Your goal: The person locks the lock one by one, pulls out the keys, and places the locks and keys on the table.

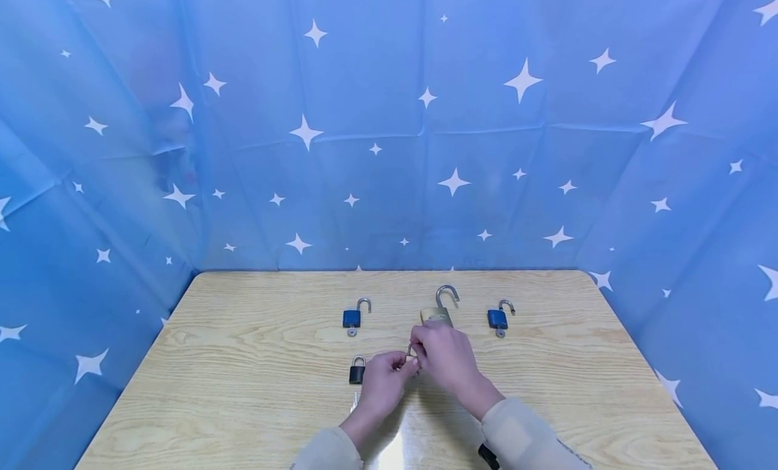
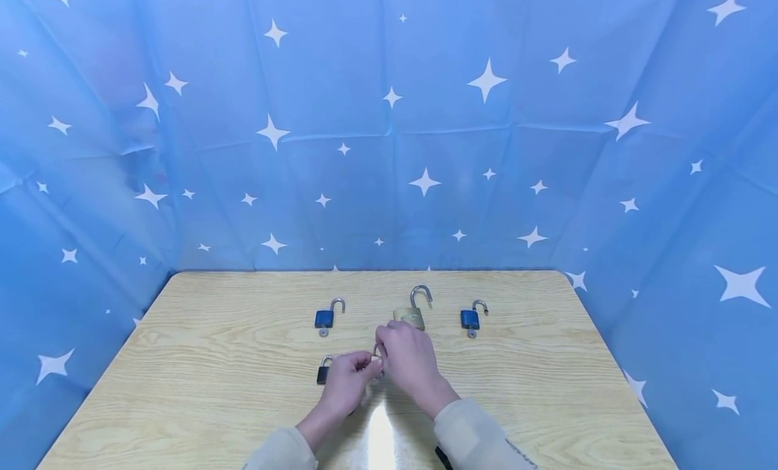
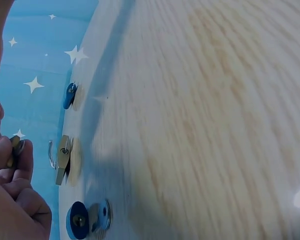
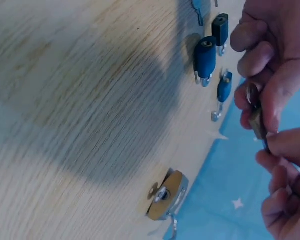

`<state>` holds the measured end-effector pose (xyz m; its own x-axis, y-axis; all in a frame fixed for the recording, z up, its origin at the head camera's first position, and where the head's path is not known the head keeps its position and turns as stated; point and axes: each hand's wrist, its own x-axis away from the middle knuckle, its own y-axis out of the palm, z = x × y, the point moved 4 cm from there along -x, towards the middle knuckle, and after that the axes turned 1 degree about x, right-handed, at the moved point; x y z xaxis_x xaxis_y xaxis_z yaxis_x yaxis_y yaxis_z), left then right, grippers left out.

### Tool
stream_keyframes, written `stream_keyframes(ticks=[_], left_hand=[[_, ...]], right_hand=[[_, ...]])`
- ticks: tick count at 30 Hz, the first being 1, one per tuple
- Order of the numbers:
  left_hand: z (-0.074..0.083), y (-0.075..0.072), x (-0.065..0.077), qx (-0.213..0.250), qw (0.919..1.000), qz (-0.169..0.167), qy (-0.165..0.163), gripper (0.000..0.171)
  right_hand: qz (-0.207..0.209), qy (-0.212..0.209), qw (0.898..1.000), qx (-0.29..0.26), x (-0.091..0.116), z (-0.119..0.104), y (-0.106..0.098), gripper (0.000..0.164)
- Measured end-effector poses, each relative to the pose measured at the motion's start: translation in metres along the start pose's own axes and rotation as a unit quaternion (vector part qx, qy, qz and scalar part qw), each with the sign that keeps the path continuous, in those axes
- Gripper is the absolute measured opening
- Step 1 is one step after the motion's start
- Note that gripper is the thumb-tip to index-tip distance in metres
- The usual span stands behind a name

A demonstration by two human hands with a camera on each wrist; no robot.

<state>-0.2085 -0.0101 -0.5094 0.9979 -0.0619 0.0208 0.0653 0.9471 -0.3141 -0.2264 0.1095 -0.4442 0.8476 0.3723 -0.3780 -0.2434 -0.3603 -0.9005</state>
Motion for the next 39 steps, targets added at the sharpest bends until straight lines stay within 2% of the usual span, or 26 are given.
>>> stream_keyframes(ticks=[7,17,28,34,39], left_hand=[[-0.001,0.003,-0.001,0.016,0.9998,0.015,-0.001,0.013],[0.000,0.004,-0.001,-0.017,0.9996,0.023,0.003,0.015],[-0.002,0.003,-0.001,-0.021,0.9997,0.011,-0.004,0.015],[-0.004,0.005,-0.003,-0.032,0.9994,0.007,0.009,0.012],[-0.005,0.005,-0.004,-0.032,0.9993,0.006,0.018,0.010]], right_hand=[[-0.003,0.012,1.000,0.027,-0.002,-0.002,0.001,0.023],[-0.020,0.033,0.999,0.019,0.002,0.003,0.007,0.020],[-0.012,0.042,0.999,0.004,0.010,-0.001,0.012,0.027],[-0.007,0.061,0.998,-0.008,0.014,0.000,0.015,0.030],[0.001,0.047,0.999,-0.003,0.014,-0.002,0.015,0.030]])
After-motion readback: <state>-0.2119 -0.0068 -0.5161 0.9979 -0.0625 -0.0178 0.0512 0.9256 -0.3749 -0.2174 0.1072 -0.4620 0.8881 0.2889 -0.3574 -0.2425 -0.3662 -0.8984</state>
